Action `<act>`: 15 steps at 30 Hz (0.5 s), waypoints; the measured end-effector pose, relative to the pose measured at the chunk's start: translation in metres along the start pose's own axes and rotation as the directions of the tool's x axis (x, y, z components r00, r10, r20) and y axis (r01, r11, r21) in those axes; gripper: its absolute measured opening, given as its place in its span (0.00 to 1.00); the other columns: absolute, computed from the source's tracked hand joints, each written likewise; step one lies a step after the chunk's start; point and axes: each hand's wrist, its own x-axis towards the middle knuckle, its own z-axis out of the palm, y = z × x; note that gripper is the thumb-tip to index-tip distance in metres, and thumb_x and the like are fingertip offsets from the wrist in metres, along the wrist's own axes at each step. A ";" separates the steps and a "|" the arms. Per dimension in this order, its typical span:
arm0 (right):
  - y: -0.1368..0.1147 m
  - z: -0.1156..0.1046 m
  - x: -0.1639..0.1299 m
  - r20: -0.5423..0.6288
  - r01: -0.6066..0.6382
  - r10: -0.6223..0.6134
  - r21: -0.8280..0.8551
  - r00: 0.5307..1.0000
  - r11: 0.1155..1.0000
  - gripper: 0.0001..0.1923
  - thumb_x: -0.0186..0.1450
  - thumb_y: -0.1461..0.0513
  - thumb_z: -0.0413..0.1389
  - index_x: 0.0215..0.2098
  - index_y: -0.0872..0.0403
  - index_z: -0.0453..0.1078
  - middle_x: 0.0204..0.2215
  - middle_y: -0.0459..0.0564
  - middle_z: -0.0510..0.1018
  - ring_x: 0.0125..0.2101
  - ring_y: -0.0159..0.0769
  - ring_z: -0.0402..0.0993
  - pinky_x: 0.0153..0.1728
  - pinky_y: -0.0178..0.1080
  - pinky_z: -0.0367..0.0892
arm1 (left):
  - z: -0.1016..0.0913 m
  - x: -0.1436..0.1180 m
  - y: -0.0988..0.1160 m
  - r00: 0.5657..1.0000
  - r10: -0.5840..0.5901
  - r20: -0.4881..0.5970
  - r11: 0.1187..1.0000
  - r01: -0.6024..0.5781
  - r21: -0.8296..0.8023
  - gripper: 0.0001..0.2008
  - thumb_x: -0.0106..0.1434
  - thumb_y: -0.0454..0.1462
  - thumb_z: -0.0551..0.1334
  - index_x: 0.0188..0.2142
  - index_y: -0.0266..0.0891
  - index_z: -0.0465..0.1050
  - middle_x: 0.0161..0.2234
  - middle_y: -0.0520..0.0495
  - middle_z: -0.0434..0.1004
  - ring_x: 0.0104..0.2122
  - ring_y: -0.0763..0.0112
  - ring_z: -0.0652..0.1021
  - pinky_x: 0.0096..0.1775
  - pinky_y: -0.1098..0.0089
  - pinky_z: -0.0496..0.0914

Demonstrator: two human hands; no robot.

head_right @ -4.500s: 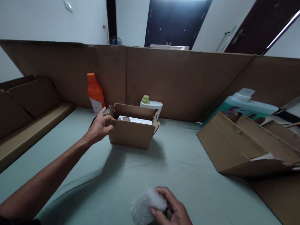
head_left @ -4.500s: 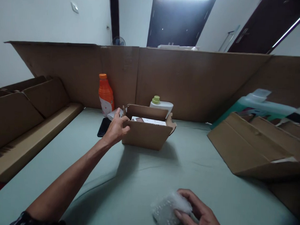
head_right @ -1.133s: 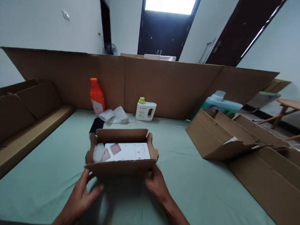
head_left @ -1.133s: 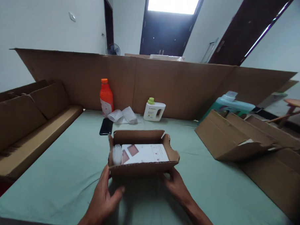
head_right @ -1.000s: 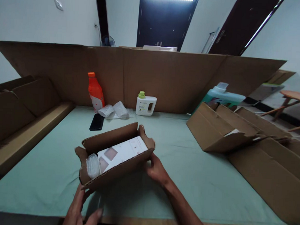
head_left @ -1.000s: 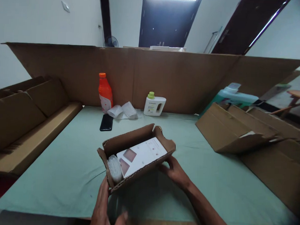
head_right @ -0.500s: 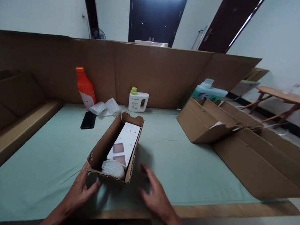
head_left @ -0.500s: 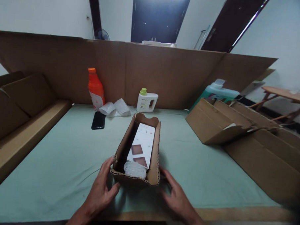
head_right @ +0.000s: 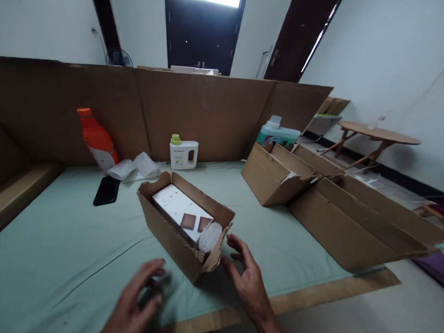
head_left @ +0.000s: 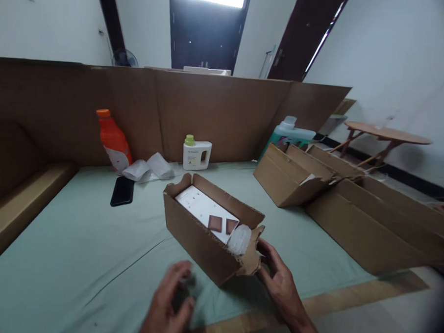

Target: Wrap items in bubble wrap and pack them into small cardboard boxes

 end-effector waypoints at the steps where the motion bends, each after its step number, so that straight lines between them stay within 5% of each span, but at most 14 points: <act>1: 0.005 0.000 -0.003 0.008 -0.019 0.019 0.013 1.000 1.000 0.35 0.61 0.44 0.61 0.61 0.51 0.66 0.62 0.61 0.71 0.59 0.54 0.70 0.57 0.52 0.69 | -0.017 0.016 0.004 0.993 -0.080 -0.087 0.996 0.083 0.032 0.25 0.66 0.46 0.59 0.61 0.47 0.68 0.58 0.36 0.73 0.49 0.53 0.80 0.47 0.56 0.77; 4: 0.010 0.014 -0.008 0.099 -0.059 0.049 0.098 0.994 0.993 0.43 0.59 0.49 0.66 0.67 0.51 0.59 0.65 0.61 0.68 0.62 0.56 0.67 0.61 0.56 0.65 | -0.062 0.067 0.011 0.960 -0.216 -0.177 0.975 0.223 0.021 0.35 0.62 0.49 0.63 0.66 0.46 0.57 0.65 0.35 0.63 0.45 0.57 0.80 0.39 0.62 0.78; 7: 0.001 0.033 -0.003 0.217 -0.065 0.008 0.256 0.976 0.964 0.48 0.53 0.57 0.70 0.68 0.49 0.56 0.64 0.59 0.69 0.61 0.55 0.69 0.62 0.55 0.64 | -0.074 0.106 0.005 0.945 -0.304 -0.121 0.953 0.299 -0.053 0.45 0.56 0.50 0.68 0.68 0.48 0.52 0.69 0.36 0.57 0.41 0.63 0.80 0.37 0.65 0.77; 11: -0.012 0.036 0.008 0.324 -0.098 -0.029 0.367 0.946 0.925 0.43 0.52 0.61 0.70 0.64 0.50 0.62 0.60 0.56 0.73 0.58 0.51 0.72 0.59 0.50 0.67 | -0.051 0.127 -0.008 0.945 -0.323 -0.055 0.935 0.310 -0.170 0.38 0.51 0.51 0.69 0.59 0.44 0.63 0.57 0.39 0.72 0.34 0.64 0.80 0.35 0.63 0.76; 15: 0.002 -0.005 0.005 0.250 -0.054 -0.013 0.260 0.968 0.964 0.42 0.51 0.61 0.70 0.63 0.49 0.65 0.57 0.54 0.76 0.55 0.49 0.75 0.60 0.50 0.66 | -0.010 0.129 -0.004 0.957 -0.290 0.003 0.940 0.286 -0.186 0.31 0.53 0.49 0.67 0.54 0.45 0.65 0.48 0.44 0.76 0.32 0.62 0.80 0.30 0.65 0.73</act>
